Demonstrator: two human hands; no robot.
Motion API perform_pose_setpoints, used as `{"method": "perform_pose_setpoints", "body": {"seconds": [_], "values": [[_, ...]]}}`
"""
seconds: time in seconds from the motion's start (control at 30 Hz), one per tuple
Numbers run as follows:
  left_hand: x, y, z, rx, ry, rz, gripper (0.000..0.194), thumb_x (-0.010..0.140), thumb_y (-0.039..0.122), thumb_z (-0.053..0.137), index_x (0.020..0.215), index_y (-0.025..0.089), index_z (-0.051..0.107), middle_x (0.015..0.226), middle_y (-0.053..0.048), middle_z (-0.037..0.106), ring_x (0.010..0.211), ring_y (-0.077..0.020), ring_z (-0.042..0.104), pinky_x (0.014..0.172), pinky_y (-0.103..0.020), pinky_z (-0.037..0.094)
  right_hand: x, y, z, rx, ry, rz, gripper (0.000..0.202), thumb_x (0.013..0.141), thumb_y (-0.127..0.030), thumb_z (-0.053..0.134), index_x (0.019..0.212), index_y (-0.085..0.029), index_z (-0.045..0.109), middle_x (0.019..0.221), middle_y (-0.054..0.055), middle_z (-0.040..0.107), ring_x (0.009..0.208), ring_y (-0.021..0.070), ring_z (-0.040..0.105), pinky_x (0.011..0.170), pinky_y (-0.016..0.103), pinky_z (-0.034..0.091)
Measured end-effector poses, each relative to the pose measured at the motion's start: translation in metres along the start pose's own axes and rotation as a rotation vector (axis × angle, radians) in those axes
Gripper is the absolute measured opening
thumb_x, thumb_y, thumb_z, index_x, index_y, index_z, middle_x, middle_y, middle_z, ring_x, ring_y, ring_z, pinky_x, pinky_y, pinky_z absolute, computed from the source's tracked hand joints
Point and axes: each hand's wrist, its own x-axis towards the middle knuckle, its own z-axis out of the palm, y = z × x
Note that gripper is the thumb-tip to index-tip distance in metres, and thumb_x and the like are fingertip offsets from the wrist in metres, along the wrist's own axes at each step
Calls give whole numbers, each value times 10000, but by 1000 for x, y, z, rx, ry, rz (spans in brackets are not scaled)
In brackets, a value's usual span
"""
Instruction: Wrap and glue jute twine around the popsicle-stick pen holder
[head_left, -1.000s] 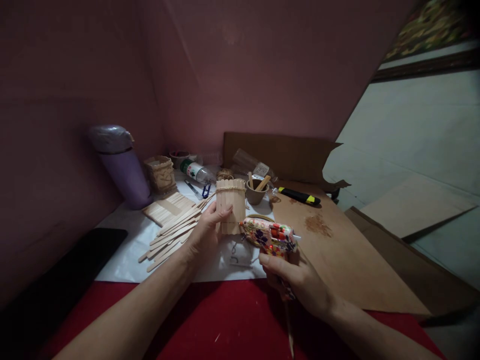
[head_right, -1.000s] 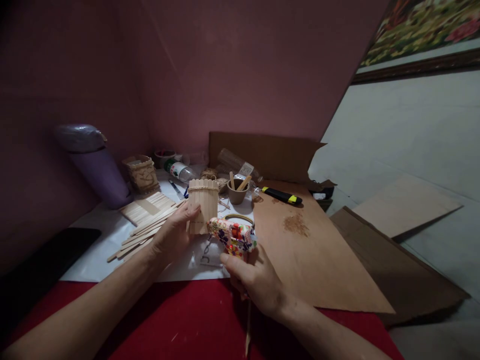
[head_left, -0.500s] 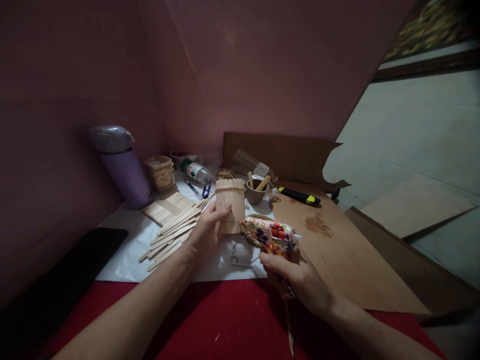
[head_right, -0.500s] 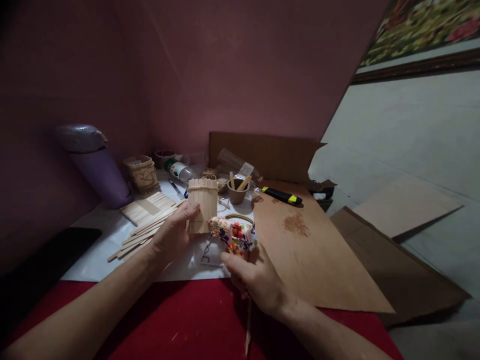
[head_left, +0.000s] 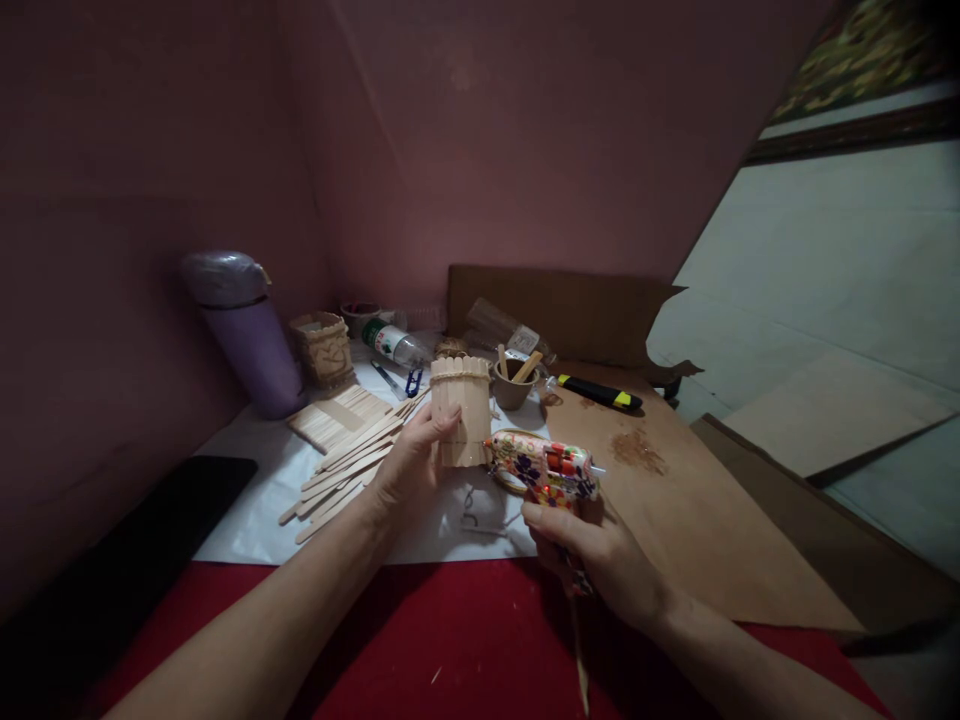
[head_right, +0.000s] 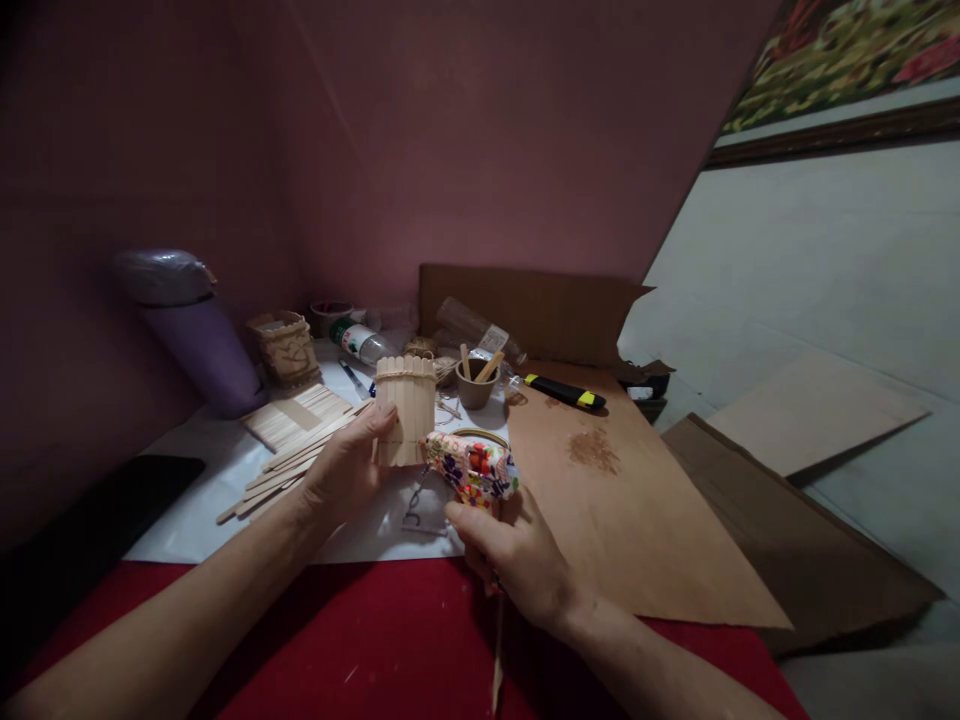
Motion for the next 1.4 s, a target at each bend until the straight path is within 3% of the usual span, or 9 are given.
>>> {"method": "perform_pose_setpoints", "body": {"seconds": [0.33,0.47,0.53,0.77,0.93,1.2,1.4], "values": [[0,0,-1,-61,-9,1,456,768,380,664,1151,139,614,967,-108,698,832,-227,638,707,-331,516,1,0,-1,61,1,2,421,795,-448,517,467,-205,413,377,-25,403,346,83,359,363,235,275],[3,0,-4,-107,28,-49,409,768,392,661,1065,111,643,887,-105,693,749,-210,626,617,-316,508,0,-1,-1,151,53,-28,279,772,-455,565,755,-177,561,409,-65,427,336,86,363,354,224,264],[4,0,-6,-125,27,-65,415,770,395,660,1068,107,641,898,-113,694,754,-217,627,614,-322,506,0,-2,-1,170,76,-39,308,747,-445,589,884,-169,578,424,-74,441,325,86,360,347,226,259],[3,-1,-6,-210,-23,-113,382,787,376,638,1051,100,656,921,-120,702,805,-228,640,726,-359,518,1,-4,-2,116,29,-64,324,757,-455,567,567,-205,491,391,-42,431,346,86,372,361,241,291],[4,-2,-6,-200,-39,-103,390,791,392,633,1048,100,666,913,-113,706,787,-217,636,688,-339,517,0,0,-2,166,28,-63,269,756,-448,583,811,-186,571,412,-71,445,327,77,356,337,218,256],[-2,-1,0,-103,-33,-67,367,809,385,605,1071,135,665,935,-116,709,801,-240,644,679,-356,531,3,3,-1,225,-44,-59,275,792,-453,587,771,-183,541,378,-73,433,311,67,340,326,205,218],[-3,-1,1,-66,-33,-60,391,820,397,587,1085,120,661,982,-132,707,830,-250,652,674,-352,541,5,9,-5,521,-142,-13,239,771,-374,630,872,-159,601,437,-83,435,309,44,316,302,162,258]]}}
